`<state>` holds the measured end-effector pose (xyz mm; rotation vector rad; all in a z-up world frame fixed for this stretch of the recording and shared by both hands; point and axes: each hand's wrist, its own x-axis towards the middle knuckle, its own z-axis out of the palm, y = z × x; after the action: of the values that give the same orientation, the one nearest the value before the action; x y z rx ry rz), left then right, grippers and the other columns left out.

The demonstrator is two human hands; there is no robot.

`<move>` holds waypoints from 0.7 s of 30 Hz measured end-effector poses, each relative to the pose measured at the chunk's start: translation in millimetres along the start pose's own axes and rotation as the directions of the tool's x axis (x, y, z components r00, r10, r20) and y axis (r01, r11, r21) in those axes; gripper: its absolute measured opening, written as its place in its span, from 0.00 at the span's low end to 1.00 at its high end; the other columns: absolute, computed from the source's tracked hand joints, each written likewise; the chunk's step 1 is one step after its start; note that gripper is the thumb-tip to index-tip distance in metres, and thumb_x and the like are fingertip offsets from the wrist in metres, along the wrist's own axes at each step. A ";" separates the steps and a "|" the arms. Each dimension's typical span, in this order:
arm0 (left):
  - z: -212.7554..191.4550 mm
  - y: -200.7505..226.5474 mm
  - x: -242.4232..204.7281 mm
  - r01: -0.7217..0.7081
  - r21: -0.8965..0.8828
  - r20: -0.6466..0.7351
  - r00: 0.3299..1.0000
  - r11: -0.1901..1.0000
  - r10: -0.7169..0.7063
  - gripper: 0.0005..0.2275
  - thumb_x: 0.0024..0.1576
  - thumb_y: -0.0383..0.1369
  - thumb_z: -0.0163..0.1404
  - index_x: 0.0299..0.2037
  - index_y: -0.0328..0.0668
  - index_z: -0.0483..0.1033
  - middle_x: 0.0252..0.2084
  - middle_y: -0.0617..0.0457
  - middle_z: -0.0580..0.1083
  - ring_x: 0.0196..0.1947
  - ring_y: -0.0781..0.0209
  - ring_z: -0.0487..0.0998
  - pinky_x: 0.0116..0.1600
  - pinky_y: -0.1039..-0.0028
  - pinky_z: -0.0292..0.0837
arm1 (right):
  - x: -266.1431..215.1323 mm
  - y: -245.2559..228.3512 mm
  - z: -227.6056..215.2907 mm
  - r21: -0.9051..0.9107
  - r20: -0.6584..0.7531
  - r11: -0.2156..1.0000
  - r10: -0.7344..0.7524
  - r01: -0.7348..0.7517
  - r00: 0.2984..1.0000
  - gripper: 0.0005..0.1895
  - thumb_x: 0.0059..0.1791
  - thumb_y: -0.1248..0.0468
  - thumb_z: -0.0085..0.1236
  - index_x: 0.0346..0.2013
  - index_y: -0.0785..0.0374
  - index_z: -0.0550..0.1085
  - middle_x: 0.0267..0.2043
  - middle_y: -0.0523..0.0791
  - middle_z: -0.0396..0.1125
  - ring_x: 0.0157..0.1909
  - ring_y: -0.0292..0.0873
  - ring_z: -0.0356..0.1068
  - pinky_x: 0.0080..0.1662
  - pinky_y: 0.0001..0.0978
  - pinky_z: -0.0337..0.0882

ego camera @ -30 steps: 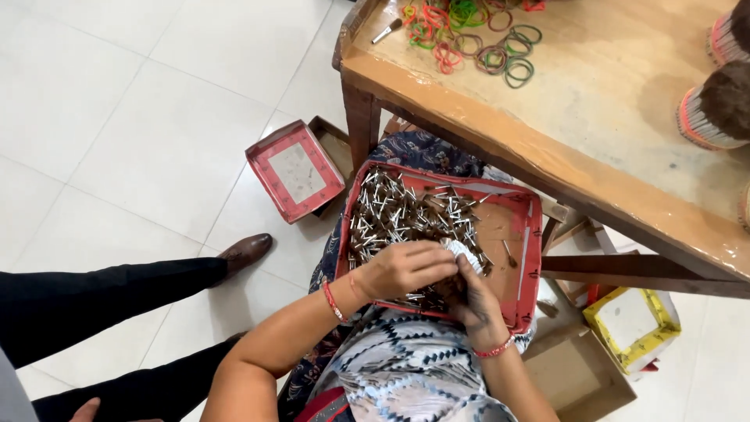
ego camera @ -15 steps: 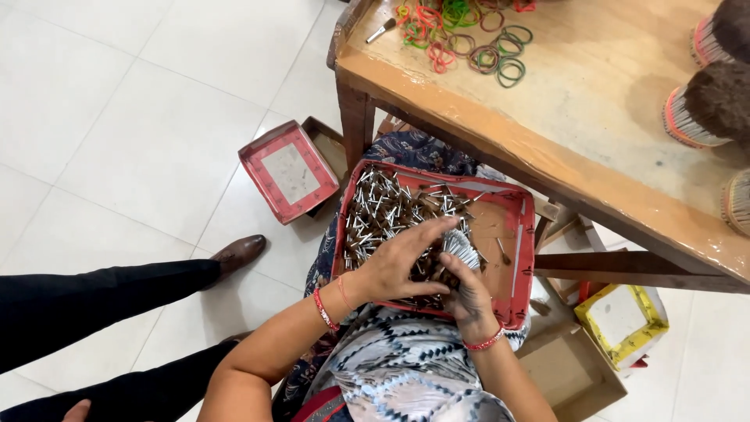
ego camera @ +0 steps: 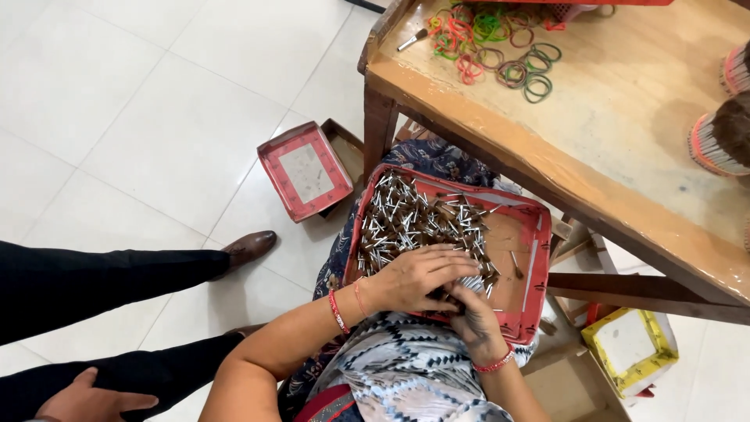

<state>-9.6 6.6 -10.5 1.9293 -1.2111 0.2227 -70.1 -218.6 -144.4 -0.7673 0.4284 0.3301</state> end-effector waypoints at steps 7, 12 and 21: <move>-25.0 -55.6 9.0 0.277 0.031 -0.090 0.958 0.960 -0.273 0.13 0.62 0.37 0.54 0.54 0.42 0.76 0.50 0.48 0.77 0.53 0.53 0.77 0.58 0.67 0.73 | -16.8 -8.0 19.0 -0.117 0.075 0.993 -0.013 0.022 0.997 0.17 0.49 0.69 0.66 0.51 0.71 0.75 0.43 0.52 0.75 0.40 0.45 0.74 0.42 0.34 0.76; -20.1 -144.2 17.3 0.204 0.545 -0.081 0.978 0.813 -0.192 0.11 0.52 0.27 0.49 0.43 0.34 0.76 0.40 0.45 0.77 0.46 0.49 0.78 0.52 0.65 0.73 | -21.0 -12.7 32.2 -0.276 0.003 0.948 -0.161 0.156 0.987 0.20 0.46 0.72 0.65 0.52 0.68 0.74 0.41 0.49 0.74 0.42 0.45 0.76 0.40 0.37 0.77; -13.5 -162.4 16.5 0.091 0.635 0.060 0.984 0.767 -0.167 0.07 0.54 0.27 0.51 0.41 0.36 0.76 0.40 0.46 0.77 0.47 0.50 0.78 0.55 0.67 0.74 | -16.2 -8.4 16.6 -0.262 -0.020 0.956 -0.142 0.132 0.990 0.21 0.47 0.70 0.62 0.55 0.71 0.72 0.42 0.49 0.74 0.43 0.43 0.76 0.39 0.33 0.74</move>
<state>134.5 36.8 -82.2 2.6345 -1.1552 0.5063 -76.3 -214.4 -120.9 -1.0565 0.3697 0.2441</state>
